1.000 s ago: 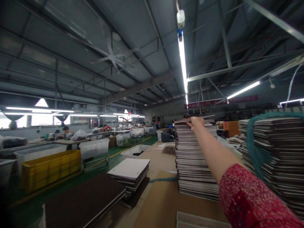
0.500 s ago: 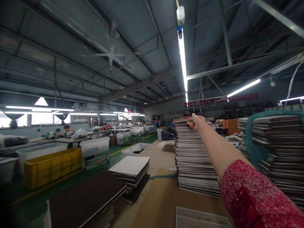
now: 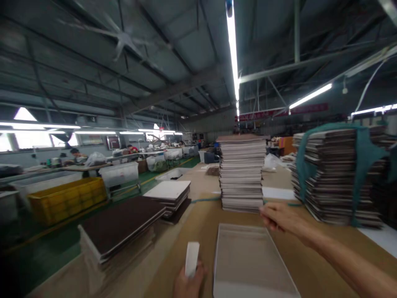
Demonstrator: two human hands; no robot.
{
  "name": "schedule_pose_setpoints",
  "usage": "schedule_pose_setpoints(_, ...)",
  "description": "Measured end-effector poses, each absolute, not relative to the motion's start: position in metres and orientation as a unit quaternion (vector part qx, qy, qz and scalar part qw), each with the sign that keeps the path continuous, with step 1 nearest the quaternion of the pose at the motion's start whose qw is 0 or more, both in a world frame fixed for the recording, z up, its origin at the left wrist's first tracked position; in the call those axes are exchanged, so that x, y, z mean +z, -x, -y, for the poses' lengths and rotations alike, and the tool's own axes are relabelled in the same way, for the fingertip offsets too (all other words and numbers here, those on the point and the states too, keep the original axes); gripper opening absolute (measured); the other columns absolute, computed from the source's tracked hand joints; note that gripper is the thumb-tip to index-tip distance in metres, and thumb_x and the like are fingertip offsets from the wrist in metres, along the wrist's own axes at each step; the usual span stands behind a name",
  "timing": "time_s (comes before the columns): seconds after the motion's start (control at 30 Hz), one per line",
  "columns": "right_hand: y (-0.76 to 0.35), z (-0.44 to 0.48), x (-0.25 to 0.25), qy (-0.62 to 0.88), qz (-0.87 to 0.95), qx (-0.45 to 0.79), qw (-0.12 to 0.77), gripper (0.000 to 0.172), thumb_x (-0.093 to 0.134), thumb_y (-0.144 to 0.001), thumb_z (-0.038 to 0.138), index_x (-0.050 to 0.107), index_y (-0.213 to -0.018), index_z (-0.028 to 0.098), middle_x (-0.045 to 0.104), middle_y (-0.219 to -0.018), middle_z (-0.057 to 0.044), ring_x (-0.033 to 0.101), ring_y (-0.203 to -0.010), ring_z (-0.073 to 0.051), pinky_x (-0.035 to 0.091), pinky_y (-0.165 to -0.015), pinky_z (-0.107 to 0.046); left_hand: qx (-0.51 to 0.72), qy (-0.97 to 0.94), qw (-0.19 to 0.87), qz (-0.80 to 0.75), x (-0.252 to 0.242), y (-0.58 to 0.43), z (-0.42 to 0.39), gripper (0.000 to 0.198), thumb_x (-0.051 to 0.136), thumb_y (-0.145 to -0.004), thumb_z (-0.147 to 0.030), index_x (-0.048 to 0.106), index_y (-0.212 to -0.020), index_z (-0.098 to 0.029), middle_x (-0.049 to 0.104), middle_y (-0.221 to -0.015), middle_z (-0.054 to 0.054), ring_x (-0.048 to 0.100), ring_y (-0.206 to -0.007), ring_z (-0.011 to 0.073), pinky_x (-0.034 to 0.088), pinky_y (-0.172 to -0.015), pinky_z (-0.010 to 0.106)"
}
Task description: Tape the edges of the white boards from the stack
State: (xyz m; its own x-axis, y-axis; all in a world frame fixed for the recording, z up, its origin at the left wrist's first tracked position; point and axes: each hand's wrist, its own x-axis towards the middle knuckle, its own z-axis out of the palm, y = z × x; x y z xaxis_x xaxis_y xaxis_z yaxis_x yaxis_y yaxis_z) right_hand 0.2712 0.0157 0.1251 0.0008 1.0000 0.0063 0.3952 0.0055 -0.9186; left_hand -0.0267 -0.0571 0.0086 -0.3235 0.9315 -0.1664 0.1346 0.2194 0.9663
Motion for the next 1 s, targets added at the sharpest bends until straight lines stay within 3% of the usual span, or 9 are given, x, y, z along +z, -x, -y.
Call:
schedule_pose_setpoints(0.03,-0.279,0.003,0.104,0.601,0.603,0.373,0.367,0.034,0.064,-0.076,0.049,0.060,-0.064,0.017,0.060,-0.058,-0.001,0.051,-0.051,-0.011,0.036,-0.043,-0.019,0.480,-0.446,0.369,-0.659,0.006,0.026,0.057,0.029,0.063,-0.081,-0.040,0.066,-0.079,-0.010,0.065,-0.067,0.004,0.061,-0.067,0.0191,0.048,-0.065,0.030)
schedule_pose_setpoints(0.2,-0.323,0.067,0.024,0.664,0.619,0.296,0.298,0.046,0.055,-0.073,0.062,0.070,-0.087,0.021,0.073,-0.089,-0.007,0.065,-0.082,-0.024,0.054,-0.070,-0.033,0.427,-0.508,0.376,-0.647,-0.005,0.017,0.068,0.029,0.057,-0.079,-0.038,0.069,-0.089,-0.013,0.069,-0.078,0.005,0.063,-0.075,0.0205,0.045,-0.069,0.027)
schedule_pose_setpoints(0.3,-0.330,0.083,-0.005,0.689,0.626,0.225,0.289,0.047,0.050,-0.080,0.058,0.071,-0.102,0.023,0.071,-0.113,-0.009,0.064,-0.106,-0.030,0.049,-0.096,-0.042,0.402,-0.545,0.383,-0.629,-0.001,0.009,0.077,0.025,0.057,-0.079,-0.032,0.069,-0.091,-0.014,0.071,-0.082,0.005,0.065,-0.078,0.0204,0.045,-0.071,0.026)
schedule_pose_setpoints(0.4,-0.317,0.089,-0.021,0.664,0.680,0.154,0.269,0.049,0.042,-0.089,0.054,0.068,-0.117,0.022,0.065,-0.128,-0.010,0.057,-0.119,-0.031,0.040,-0.108,-0.044,0.389,-0.574,0.366,-0.620,0.003,0.004,0.081,0.023,0.056,-0.079,-0.025,0.068,-0.095,-0.014,0.073,-0.087,0.006,0.065,-0.082,0.0204,0.046,-0.076,0.026)
schedule_pose_setpoints(0.63,-0.291,0.094,-0.027,0.669,0.685,0.130,0.256,0.058,0.042,-0.089,0.049,0.063,-0.126,0.009,0.060,-0.133,-0.018,0.055,-0.122,-0.033,0.038,-0.110,-0.048,0.342,-0.627,0.327,-0.619,0.002,0.007,0.082,0.026,0.051,-0.083,-0.030,0.068,-0.094,-0.013,0.071,-0.085,0.010,0.064,-0.080,0.0242,0.044,-0.074,0.030)
schedule_pose_setpoints(0.83,-0.303,0.101,-0.013,0.668,0.598,0.281,0.342,0.045,0.051,-0.084,0.053,0.069,-0.112,0.023,0.069,-0.121,-0.007,0.062,-0.114,-0.029,0.044,-0.104,-0.042,0.322,-0.654,0.316,-0.607,0.003,0.007,0.087,0.029,0.052,-0.084,-0.028,0.069,-0.103,-0.015,0.072,-0.086,0.007,0.064,-0.079,0.0223,0.043,-0.074,0.028)
schedule_pose_setpoints(1.0,-0.303,0.109,-0.005,0.653,0.466,0.417,0.427,0.043,0.066,-0.076,0.055,0.064,-0.104,0.022,0.073,-0.100,-0.006,0.067,-0.093,-0.026,0.054,-0.083,-0.036,0.320,-0.659,0.309,-0.606,0.002,0.008,0.087,0.030,0.052,-0.085,-0.030,0.068,-0.105,-0.015,0.072,-0.087,0.008,0.064,-0.081,0.0227,0.042,-0.075,0.029)
